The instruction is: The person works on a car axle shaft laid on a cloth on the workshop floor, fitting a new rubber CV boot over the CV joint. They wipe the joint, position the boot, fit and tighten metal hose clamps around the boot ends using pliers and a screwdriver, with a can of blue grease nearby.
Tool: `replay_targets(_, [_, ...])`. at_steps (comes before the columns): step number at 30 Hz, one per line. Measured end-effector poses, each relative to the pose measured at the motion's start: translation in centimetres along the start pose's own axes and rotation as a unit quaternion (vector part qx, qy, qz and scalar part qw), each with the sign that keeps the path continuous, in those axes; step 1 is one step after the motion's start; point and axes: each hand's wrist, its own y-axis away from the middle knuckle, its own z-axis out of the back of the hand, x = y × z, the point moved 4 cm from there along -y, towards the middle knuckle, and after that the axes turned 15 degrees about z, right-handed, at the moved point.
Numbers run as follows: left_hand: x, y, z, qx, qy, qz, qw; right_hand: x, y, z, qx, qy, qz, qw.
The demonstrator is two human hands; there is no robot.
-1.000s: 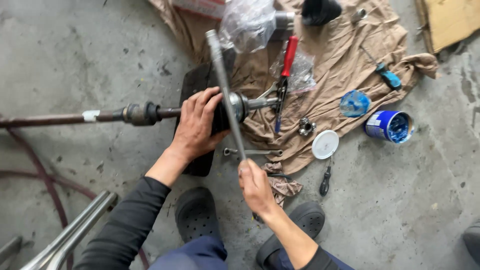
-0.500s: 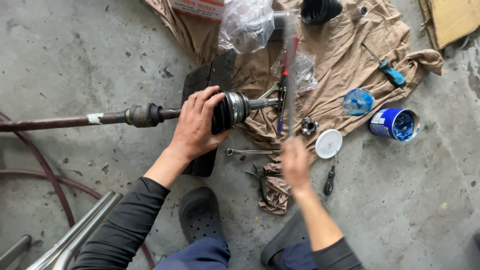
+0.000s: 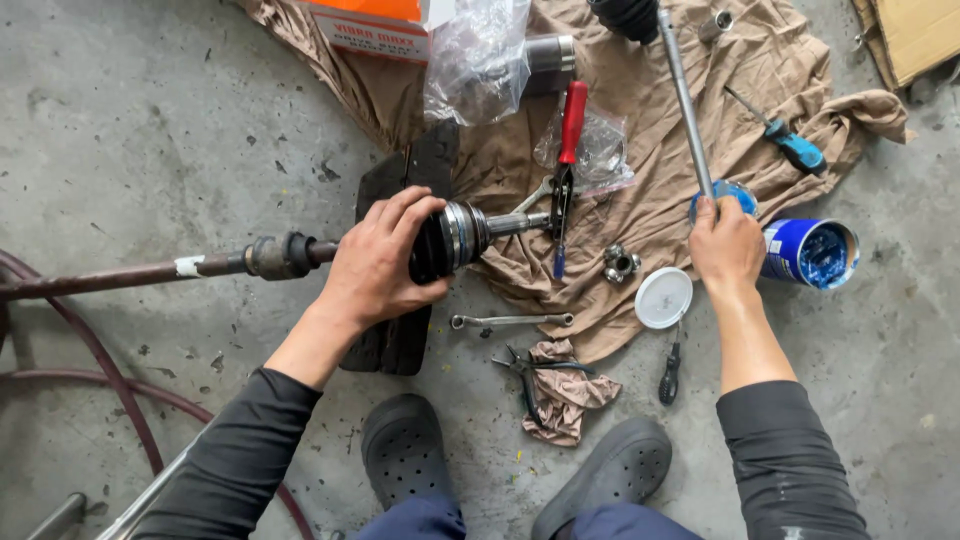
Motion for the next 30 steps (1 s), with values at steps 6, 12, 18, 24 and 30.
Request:
replay_targets(6, [0.0,-0.3,0.7,0.060,-0.013,0.002,0.998,11.4,-0.6,2.9,-0.059,-0.056,0.327,0.941])
replay_targets(12, [-2.4,-1.9,1.1,0.052,-0.126,0.008,0.991,27.2,-2.5,-0.7,0.277,-0.097,0.490,0.821])
replay_targets(18, [0.7,-1.9,0.7,0.026,0.037,-0.022,0.999,27.8,-3.3,-2.8,0.288,-0.065,0.427,0.855])
replay_targets(24, [1.2,-1.5,0.4,0.010,0.013,-0.005,1.000,28.1,-3.1,-2.1,0.280,-0.037,0.423,0.861])
replay_targets(30, [1.2,-1.1,0.7,-0.008,0.007,-0.022,1.000,27.8,-2.6,-2.2,0.255,-0.030,0.439,0.861])
